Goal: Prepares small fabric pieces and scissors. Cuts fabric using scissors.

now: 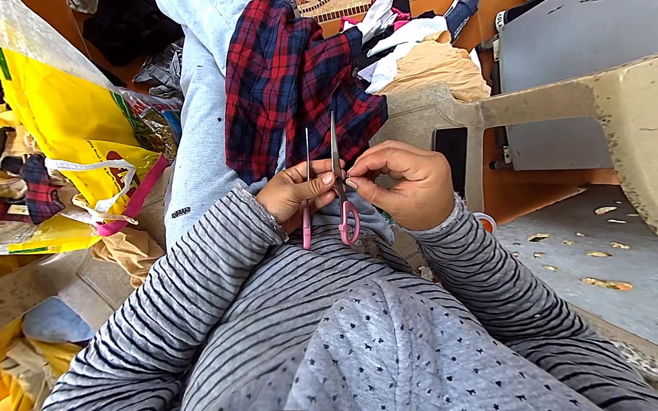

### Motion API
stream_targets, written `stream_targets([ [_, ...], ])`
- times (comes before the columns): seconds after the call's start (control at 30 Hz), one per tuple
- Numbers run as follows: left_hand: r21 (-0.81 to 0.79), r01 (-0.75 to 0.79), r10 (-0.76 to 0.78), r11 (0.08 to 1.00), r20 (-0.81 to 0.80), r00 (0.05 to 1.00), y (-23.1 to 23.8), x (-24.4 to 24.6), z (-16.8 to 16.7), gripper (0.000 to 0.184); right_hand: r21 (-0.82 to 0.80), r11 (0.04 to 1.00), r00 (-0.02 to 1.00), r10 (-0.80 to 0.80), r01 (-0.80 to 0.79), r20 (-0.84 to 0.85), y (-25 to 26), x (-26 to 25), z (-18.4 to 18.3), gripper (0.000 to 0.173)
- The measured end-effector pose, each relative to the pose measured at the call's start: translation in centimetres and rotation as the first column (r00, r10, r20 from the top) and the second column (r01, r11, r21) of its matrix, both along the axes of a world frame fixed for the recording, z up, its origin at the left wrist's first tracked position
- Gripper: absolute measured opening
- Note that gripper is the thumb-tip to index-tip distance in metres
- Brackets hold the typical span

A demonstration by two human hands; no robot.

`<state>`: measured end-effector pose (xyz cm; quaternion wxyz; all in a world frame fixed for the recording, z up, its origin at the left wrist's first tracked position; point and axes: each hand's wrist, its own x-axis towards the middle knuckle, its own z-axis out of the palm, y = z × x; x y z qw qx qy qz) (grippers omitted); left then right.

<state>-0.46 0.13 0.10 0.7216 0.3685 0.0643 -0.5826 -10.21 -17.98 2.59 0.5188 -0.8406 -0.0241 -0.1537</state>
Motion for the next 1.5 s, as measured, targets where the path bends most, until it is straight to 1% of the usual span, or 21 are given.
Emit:
stream_targets([
  [0.13,0.018,0.0,0.0,1.0,-0.003,1.0,-0.1,0.0,0.1,0.023,-0.063,0.998,0.999,0.01,-0.008,0.036,0.0,0.0,-0.2,0.008],
  [0.23,0.012,0.006,-0.006,1.0,-0.004,1.0,-0.1,0.0,-0.1,0.023,-0.061,0.998,0.998,0.013,-0.009,0.055,0.1,0.1,-0.3,0.007],
  [0.37,0.005,0.006,-0.006,1.0,-0.006,1.0,0.0,-0.1,-0.3,0.023,-0.044,0.999,0.999,-0.005,0.007,0.039,0.2,0.1,-0.5,0.008],
  [0.5,0.021,0.01,-0.009,1.0,-0.002,1.0,-0.1,0.0,-0.1,0.022,-0.082,0.996,0.999,-0.03,0.032,0.021,0.3,0.0,-0.5,0.011],
  [0.73,0.023,0.005,-0.004,1.0,-0.014,1.0,-0.1,0.0,0.0,0.023,-0.178,0.981,0.988,-0.047,0.073,0.149,0.6,-0.1,-0.7,0.015],
  [0.93,0.048,-0.004,0.005,0.999,-0.021,1.0,-0.1,0.0,0.2,0.022,-0.182,0.981,0.986,-0.037,0.067,0.163,0.7,-0.2,-0.9,0.017],
  [1.2,0.055,0.003,-0.002,0.998,-0.008,1.0,-0.1,0.0,0.3,0.022,-0.304,0.948,0.975,-0.033,0.1,0.22,0.9,-0.2,-0.7,0.013],
  [1.33,0.068,-0.008,0.008,0.998,-0.006,1.0,-0.2,-0.1,0.2,0.021,-0.351,0.932,0.978,-0.017,0.09,0.206,1.0,-0.1,-0.5,0.011],
  [1.5,0.108,-0.034,0.033,0.994,0.012,0.999,-0.3,-0.4,0.2,0.02,-0.361,0.932,0.989,0.012,0.042,0.148,1.0,0.0,-0.1,0.012],
])
